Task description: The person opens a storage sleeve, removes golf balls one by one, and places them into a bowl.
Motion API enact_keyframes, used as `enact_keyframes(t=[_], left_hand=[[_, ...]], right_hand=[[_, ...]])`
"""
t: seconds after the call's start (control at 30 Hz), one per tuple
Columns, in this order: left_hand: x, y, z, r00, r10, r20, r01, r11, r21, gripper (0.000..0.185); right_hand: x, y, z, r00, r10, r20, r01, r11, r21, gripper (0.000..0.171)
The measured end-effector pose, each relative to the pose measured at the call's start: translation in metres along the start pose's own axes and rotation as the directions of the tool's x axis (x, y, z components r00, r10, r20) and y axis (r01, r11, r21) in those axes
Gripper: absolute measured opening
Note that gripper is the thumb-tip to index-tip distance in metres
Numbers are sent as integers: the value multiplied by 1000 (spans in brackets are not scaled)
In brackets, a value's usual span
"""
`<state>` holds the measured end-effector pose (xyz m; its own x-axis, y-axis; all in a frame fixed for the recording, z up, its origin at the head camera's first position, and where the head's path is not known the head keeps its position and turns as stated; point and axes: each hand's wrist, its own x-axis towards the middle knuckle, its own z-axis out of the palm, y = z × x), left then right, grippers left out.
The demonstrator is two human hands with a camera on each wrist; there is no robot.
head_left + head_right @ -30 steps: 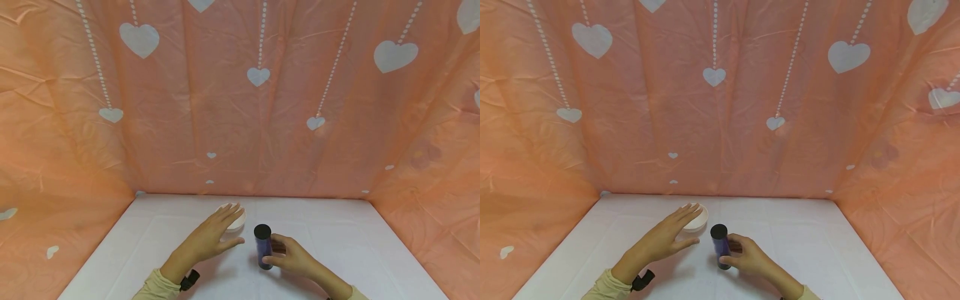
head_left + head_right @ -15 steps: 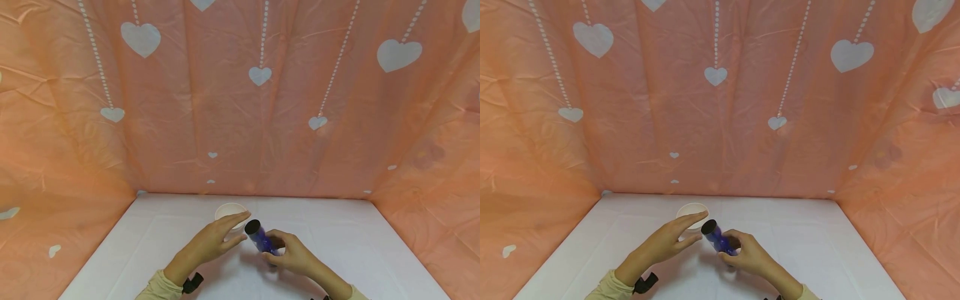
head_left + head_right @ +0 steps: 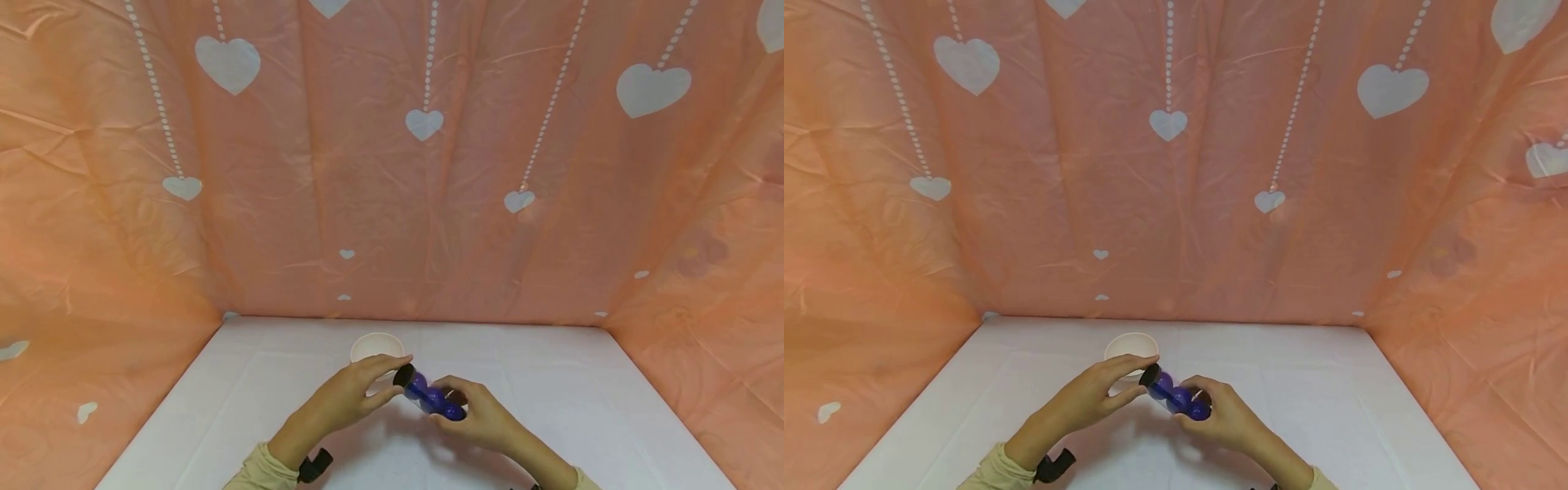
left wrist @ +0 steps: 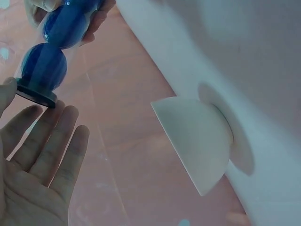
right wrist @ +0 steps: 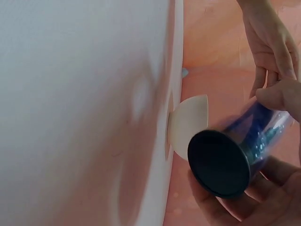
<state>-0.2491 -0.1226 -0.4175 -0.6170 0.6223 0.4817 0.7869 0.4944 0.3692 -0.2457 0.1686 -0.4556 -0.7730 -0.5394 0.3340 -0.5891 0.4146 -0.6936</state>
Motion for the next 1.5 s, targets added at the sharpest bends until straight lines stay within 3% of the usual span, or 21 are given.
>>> enact_keyframes(t=[0.1, 0.2, 0.33, 0.43, 0.67, 1.23, 1.5], left_hand=[[1, -2, 1, 999, 34, -3, -34, 999, -26, 50], [2, -5, 1, 998, 59, 6, -57, 992, -112, 49], [3, -9, 0, 998, 50, 38, -39, 969, -243, 44], [3, -11, -1, 998, 39, 57, -21, 957, -291, 42], [4, -15, 1, 998, 55, 42, -39, 949, -314, 42], [4, -13, 12, 998, 2, -61, -23, 943, -332, 43], [7, -12, 14, 995, 29, -96, -59, 945, -323, 45]], right_hand=[[-1, 2, 0, 1000, 15, 15, -15, 1000, 11, 33], [0, 4, -1, 1000, 2, 25, -2, 1000, 10, 32], [1, 5, -4, 999, -19, 49, 18, 1000, 5, 33], [1, 4, -9, 996, -7, 91, 6, 1000, 4, 37], [1, 4, -15, 988, 16, 154, -12, 1000, -27, 47], [-1, 6, -13, 997, 12, 78, -6, 996, -85, 38], [1, 6, -17, 998, 1, 60, 5, 996, -90, 37]])
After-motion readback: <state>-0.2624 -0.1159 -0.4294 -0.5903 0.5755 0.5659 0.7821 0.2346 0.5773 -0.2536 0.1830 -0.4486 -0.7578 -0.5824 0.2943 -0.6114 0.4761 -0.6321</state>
